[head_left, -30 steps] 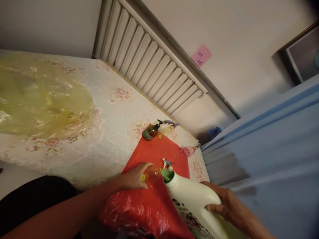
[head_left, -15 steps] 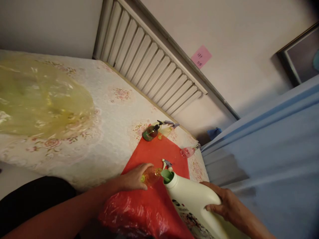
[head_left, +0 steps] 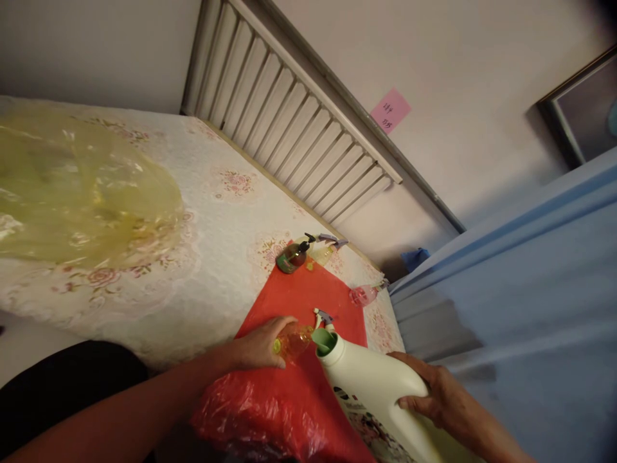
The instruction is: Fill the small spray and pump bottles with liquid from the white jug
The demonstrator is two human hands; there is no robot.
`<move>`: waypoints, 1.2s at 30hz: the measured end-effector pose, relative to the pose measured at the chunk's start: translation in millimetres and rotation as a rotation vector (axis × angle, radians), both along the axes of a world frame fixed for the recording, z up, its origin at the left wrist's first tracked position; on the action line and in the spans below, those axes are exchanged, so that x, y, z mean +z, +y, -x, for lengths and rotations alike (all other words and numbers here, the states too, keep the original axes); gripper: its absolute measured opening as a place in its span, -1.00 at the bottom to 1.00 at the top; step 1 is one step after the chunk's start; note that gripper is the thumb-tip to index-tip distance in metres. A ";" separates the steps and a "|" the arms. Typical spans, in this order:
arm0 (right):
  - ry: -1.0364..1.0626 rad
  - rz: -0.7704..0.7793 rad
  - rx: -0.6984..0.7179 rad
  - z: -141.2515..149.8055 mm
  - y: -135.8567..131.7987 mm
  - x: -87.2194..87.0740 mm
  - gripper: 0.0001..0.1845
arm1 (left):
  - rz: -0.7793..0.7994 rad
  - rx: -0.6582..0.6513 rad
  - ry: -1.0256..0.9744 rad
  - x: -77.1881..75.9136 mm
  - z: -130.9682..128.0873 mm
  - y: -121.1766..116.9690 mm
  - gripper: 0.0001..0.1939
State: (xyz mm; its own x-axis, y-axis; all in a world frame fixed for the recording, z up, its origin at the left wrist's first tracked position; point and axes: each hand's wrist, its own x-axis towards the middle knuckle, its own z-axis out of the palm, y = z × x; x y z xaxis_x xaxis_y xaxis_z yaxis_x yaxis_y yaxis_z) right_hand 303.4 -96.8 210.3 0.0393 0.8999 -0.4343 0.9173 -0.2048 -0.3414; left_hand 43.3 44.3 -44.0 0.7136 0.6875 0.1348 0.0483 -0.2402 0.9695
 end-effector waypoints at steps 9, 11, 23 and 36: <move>0.062 0.000 0.017 0.3 -0.3 2.0 -0.35 | -0.011 0.010 -0.020 -1.6 -0.6 0.7 -0.09; 0.057 0.001 0.018 0.8 -0.2 2.5 -0.35 | -0.011 0.005 -0.020 -1.3 -0.6 0.7 -0.09; 0.035 -0.005 0.020 -6.1 0.4 -0.9 -0.36 | -0.013 -0.002 -0.029 -0.4 0.6 -0.4 -0.09; 0.016 0.008 0.002 -0.1 2.1 3.0 -0.36 | -0.019 -0.009 -0.023 7.4 2.7 -0.5 -0.11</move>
